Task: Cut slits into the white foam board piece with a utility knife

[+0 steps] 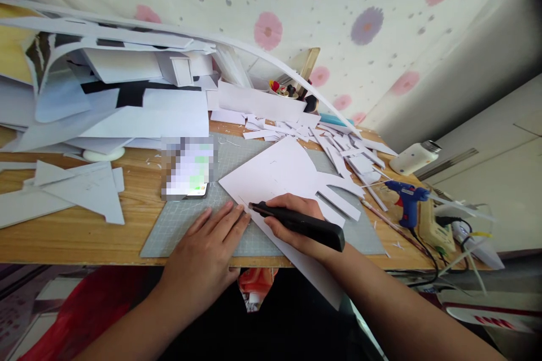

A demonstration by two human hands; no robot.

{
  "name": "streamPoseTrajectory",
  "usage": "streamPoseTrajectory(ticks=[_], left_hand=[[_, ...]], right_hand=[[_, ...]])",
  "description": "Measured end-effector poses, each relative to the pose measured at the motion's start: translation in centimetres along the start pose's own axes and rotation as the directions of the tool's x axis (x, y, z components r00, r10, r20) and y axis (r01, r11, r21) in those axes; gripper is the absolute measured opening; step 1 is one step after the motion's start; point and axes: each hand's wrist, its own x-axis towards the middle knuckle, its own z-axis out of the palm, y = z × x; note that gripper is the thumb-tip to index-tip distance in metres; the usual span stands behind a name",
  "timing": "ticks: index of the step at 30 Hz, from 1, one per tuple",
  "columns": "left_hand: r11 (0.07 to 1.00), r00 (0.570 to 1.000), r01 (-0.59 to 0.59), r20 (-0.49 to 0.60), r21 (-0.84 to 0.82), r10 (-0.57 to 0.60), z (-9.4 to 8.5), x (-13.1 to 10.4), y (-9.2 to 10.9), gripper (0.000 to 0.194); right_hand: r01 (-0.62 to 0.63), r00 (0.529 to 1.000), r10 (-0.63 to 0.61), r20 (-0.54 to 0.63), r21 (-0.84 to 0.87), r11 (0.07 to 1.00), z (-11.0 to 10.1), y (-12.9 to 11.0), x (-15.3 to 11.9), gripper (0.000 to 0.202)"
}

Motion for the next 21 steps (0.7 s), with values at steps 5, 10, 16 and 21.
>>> streamPoseTrajectory(ticks=[5,10,16,21], left_hand=[[1.0,1.0,-0.006,0.001,0.004,0.006,0.0,-0.2,0.1,0.077],[0.998,0.999,-0.034,0.01,0.052,0.034,-0.1,-0.1,0.0,0.077],[0.997,0.999,-0.038,0.021,0.064,0.037,-0.4,0.1,0.1,0.074],[0.996,0.999,-0.026,0.041,0.083,0.023,-0.6,0.1,0.3,0.074]], right_hand=[[-0.003,1.0,0.003,0.017,-0.022,1.0,-0.3,-0.2,-0.6,0.017],[-0.006,0.999,0.007,0.041,-0.033,0.999,-0.8,-0.3,-1.1,0.016],[0.018,0.999,-0.017,0.047,-0.034,0.999,-1.2,-0.4,-1.5,0.016],[0.004,0.998,-0.002,0.055,-0.044,0.999,-1.4,-0.4,-1.8,0.016]])
